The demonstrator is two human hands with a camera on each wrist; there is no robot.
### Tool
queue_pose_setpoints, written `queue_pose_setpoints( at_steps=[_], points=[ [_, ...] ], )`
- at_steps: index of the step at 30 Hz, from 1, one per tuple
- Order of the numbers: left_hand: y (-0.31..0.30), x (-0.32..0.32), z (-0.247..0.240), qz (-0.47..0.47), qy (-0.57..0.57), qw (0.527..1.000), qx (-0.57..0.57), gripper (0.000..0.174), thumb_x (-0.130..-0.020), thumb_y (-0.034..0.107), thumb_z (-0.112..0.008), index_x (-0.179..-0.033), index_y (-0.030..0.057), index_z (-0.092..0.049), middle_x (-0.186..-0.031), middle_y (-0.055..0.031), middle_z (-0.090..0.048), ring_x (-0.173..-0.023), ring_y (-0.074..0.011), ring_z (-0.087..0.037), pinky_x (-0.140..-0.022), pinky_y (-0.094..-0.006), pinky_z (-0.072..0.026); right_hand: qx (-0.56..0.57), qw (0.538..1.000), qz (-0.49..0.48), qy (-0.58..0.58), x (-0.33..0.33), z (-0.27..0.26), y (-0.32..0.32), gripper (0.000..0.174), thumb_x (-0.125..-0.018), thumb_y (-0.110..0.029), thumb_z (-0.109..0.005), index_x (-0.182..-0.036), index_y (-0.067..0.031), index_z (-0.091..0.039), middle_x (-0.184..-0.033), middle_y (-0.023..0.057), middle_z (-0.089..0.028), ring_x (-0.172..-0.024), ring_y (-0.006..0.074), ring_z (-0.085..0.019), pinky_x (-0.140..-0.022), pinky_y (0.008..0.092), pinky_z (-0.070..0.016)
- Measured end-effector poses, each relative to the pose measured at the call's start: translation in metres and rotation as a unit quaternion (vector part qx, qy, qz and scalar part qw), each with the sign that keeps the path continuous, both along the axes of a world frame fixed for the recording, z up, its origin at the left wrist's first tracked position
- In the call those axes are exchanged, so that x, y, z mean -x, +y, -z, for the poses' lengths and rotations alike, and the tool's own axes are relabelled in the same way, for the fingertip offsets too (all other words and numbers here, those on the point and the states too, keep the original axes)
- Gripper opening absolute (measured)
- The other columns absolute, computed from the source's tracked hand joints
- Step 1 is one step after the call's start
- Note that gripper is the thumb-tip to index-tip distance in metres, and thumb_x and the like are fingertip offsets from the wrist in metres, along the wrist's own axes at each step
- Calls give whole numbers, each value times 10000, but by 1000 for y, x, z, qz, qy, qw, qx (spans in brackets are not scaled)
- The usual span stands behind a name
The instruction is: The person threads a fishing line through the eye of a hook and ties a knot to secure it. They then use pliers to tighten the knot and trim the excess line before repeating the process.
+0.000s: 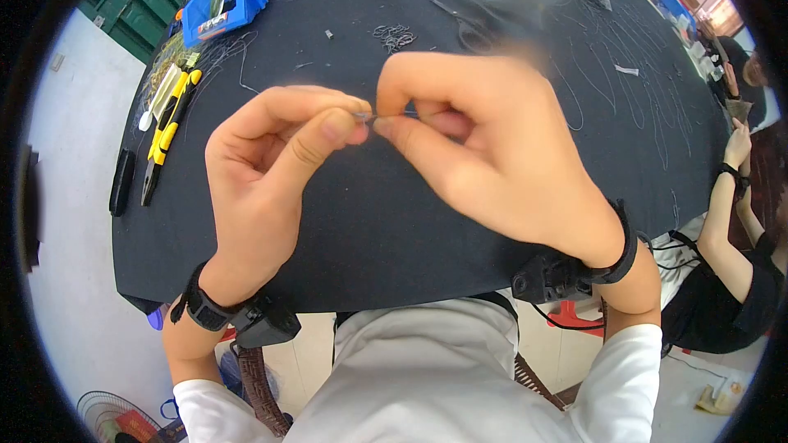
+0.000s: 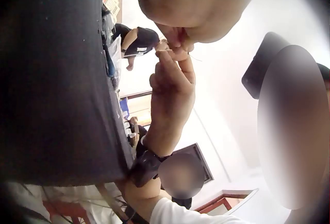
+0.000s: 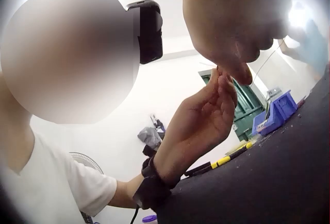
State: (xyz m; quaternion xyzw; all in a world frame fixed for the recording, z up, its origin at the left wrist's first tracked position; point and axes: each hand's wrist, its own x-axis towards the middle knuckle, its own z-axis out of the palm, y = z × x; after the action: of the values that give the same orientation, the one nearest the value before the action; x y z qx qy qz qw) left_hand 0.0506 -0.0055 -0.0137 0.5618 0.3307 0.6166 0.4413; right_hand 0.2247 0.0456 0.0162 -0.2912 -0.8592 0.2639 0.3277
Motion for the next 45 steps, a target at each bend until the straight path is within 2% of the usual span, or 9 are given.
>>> queue_pose_setpoints(
  at_steps=[8, 15, 17, 20, 27, 32, 39, 43, 45],
  points=[
    [4, 2, 4, -18, -39, 999, 18, 131, -840, 72, -593, -930, -20, -615, -916, -97, -641, -825, -125, -596, -753, -249, -457, -61, 997, -47, 23, 8, 9, -8, 35, -719, 9, -620, -748, 4, -601, -540, -4, -447, -455, 55, -316, -417, 225, -217],
    [5, 5, 1, -55, -28, 998, 25, 143, -850, 107, -585, -938, 1, -623, -931, -86, -643, -824, -108, -594, -691, -209, -425, 207, 971, -91, 82, 11, 11, -10, 39, -777, -23, -617, -795, 3, -594, -611, -9, -519, -511, 29, -386, -483, 187, -297],
    [5, 6, -2, -74, -27, 996, 44, 148, -853, 116, -582, -943, 7, -625, -935, -82, -643, -827, -103, -594, -652, -192, -409, 296, 945, -113, 85, 12, 9, -9, 50, -794, -35, -616, -802, 0, -582, -643, -5, -543, -541, 25, -425, -510, 175, -323],
    [7, 8, -3, -85, -28, 995, 52, 159, -852, 119, -582, -959, 9, -624, -947, -81, -641, -845, -98, -593, -588, -170, -371, 426, 872, -146, 191, 18, 22, -10, 50, -802, -44, -610, -776, -28, -571, -569, -61, -458, -510, 6, -355, -470, 198, -262],
    [13, 12, 0, -91, -73, 992, 51, 162, -844, 122, -595, -956, 9, -627, -933, -80, -645, -845, -95, -597, -573, -166, -367, 573, 793, -168, 122, 20, 18, -18, 75, -813, -129, -631, -788, -74, -586, -675, -65, -541, -558, 3, -393, -484, 182, -269],
    [9, 8, -3, -104, -73, 988, 88, 164, -835, 146, -613, -917, 5, -633, -880, -70, -659, -813, -110, -612, -668, -188, -432, 588, 781, -189, 92, 24, 26, -21, 70, -806, -145, -633, -790, -96, -586, -684, -73, -534, -581, -1, -396, -480, 187, -264],
    [6, 0, 0, -77, -115, 985, 106, 159, -839, 132, -609, -918, -4, -628, -886, -87, -654, -828, -125, -615, -691, -214, -467, 588, 776, -203, 104, 32, 39, -24, 85, -806, -138, -615, -788, -69, -570, -695, -49, -537, -606, 16, -424, -496, 181, -280],
    [4, 3, -3, -46, -123, 983, 132, 176, -857, 129, -582, -973, 0, -610, -956, -91, -634, -864, -122, -609, -720, -203, -492, 581, 775, -215, 124, 33, 40, -27, 229, -864, -246, -511, -786, -33, -541, -642, -28, -458, -566, 42, -364, -496, 196, -258],
    [4, 4, -2, -33, -122, 983, 130, 184, -869, 129, -564, -997, 3, -601, -992, -89, -621, -882, -115, -602, -743, -201, -499, 624, 742, -211, 122, 32, 42, -25, 347, -896, -332, -423, -771, -23, -519, -622, -20, -410, -543, 57, -318, -494, 206, -242]
  ],
)
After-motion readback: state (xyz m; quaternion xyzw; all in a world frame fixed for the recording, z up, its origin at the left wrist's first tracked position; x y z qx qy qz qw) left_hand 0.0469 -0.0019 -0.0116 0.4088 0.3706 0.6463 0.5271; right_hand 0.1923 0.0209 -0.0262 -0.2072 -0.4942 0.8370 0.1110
